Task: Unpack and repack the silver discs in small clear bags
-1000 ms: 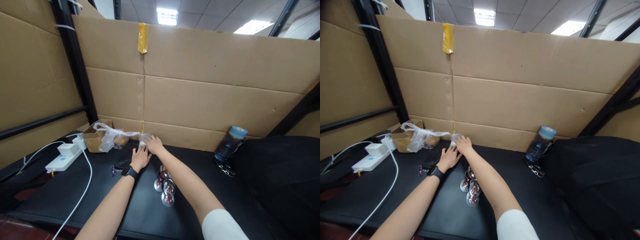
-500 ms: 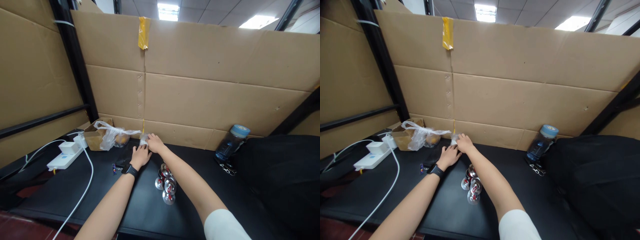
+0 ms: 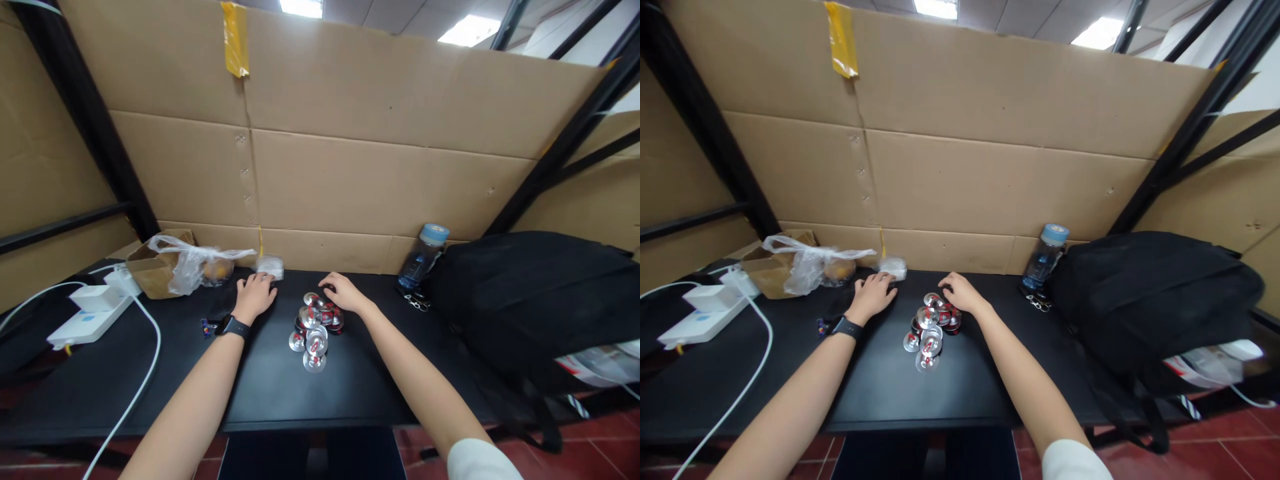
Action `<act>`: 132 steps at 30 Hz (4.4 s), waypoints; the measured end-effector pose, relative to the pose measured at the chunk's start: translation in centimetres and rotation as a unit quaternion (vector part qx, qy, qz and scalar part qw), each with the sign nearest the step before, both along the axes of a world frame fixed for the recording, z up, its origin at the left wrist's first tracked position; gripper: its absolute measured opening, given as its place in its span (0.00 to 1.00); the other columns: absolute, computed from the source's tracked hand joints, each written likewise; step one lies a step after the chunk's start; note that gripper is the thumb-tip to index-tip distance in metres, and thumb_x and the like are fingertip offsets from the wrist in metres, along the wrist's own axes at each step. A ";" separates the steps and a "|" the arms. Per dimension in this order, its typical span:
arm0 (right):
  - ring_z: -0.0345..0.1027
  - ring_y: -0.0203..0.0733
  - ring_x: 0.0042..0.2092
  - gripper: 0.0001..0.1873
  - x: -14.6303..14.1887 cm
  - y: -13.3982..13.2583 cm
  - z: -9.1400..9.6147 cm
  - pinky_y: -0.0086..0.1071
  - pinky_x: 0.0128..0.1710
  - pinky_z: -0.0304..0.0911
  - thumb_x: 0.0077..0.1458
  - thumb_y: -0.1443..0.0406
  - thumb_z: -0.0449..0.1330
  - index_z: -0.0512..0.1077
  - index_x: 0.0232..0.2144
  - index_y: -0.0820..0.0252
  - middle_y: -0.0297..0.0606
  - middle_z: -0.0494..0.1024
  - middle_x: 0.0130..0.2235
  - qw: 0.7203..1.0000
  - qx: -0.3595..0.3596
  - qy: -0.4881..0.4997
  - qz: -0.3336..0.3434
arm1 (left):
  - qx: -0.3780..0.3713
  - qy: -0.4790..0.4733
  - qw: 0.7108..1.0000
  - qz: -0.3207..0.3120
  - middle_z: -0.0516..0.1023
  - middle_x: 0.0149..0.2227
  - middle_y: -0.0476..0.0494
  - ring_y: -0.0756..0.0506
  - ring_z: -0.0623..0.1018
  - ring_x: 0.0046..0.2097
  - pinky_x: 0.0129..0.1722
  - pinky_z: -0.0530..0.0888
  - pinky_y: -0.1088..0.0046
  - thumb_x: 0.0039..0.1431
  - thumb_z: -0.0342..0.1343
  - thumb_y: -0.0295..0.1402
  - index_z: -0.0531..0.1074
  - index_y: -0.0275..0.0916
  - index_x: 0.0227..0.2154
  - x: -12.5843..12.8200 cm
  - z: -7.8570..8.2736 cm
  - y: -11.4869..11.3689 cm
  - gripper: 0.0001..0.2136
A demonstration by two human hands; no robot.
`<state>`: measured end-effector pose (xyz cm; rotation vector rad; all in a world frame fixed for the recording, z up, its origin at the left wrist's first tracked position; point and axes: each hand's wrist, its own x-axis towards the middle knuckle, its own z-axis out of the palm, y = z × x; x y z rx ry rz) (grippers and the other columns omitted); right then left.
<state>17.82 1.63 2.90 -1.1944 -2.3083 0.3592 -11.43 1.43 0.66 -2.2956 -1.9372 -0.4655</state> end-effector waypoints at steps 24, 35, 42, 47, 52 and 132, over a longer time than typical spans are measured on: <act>0.74 0.44 0.47 0.16 2.8 -4.9 -0.8 0.36 0.50 0.66 0.59 0.58 0.64 0.77 0.48 0.55 0.42 0.80 0.47 0.997 -0.034 0.061 0.020 | -0.056 -0.187 0.925 -0.327 0.79 0.47 0.43 0.44 0.77 0.50 0.54 0.71 0.68 0.65 0.50 0.33 0.77 0.43 0.45 6.4 1.3 -4.2 0.12; 0.76 0.46 0.41 0.09 1.1 -4.8 -2.1 0.36 0.46 0.67 0.56 0.60 0.65 0.80 0.40 0.50 0.35 0.84 0.39 0.992 -0.066 0.105 -0.029 | -0.022 -0.211 0.927 -0.309 0.78 0.43 0.44 0.43 0.75 0.47 0.51 0.70 0.66 0.67 0.49 0.31 0.77 0.44 0.41 7.0 1.2 -4.6 0.11; 0.75 0.44 0.29 0.11 1.5 -3.8 -2.9 0.34 0.30 0.67 0.60 0.59 0.58 0.81 0.36 0.52 0.37 0.82 0.30 0.971 -0.106 0.204 -0.059 | -0.004 -0.238 0.924 -0.299 0.78 0.41 0.45 0.43 0.75 0.46 0.50 0.69 0.65 0.66 0.49 0.30 0.77 0.45 0.39 7.3 1.4 -4.9 0.10; 0.75 0.42 0.32 0.07 1.9 -3.4 -3.2 0.33 0.33 0.68 0.52 0.61 0.65 0.82 0.33 0.53 0.40 0.82 0.36 0.972 -0.097 0.205 -0.061 | -0.011 -0.247 0.919 -0.306 0.78 0.41 0.44 0.43 0.74 0.47 0.52 0.68 0.64 0.66 0.50 0.30 0.77 0.44 0.38 7.6 1.5 -5.2 0.09; 0.74 0.38 0.34 0.11 2.4 -4.3 -2.3 0.27 0.33 0.64 0.44 0.67 0.68 0.82 0.34 0.57 0.37 0.81 0.38 0.978 -0.122 0.166 -0.037 | -0.020 -0.257 0.913 -0.316 0.79 0.41 0.45 0.44 0.75 0.47 0.55 0.66 0.63 0.66 0.49 0.30 0.76 0.43 0.37 7.9 1.2 -5.3 0.10; 0.71 0.45 0.46 0.11 2.7 -4.8 -1.2 0.38 0.51 0.62 0.54 0.64 0.67 0.79 0.41 0.55 0.39 0.79 0.43 0.997 -0.020 0.073 0.009 | -0.033 -0.191 0.943 -0.269 0.80 0.44 0.43 0.42 0.74 0.47 0.51 0.67 0.64 0.65 0.50 0.29 0.78 0.43 0.42 5.2 -0.7 -2.3 0.12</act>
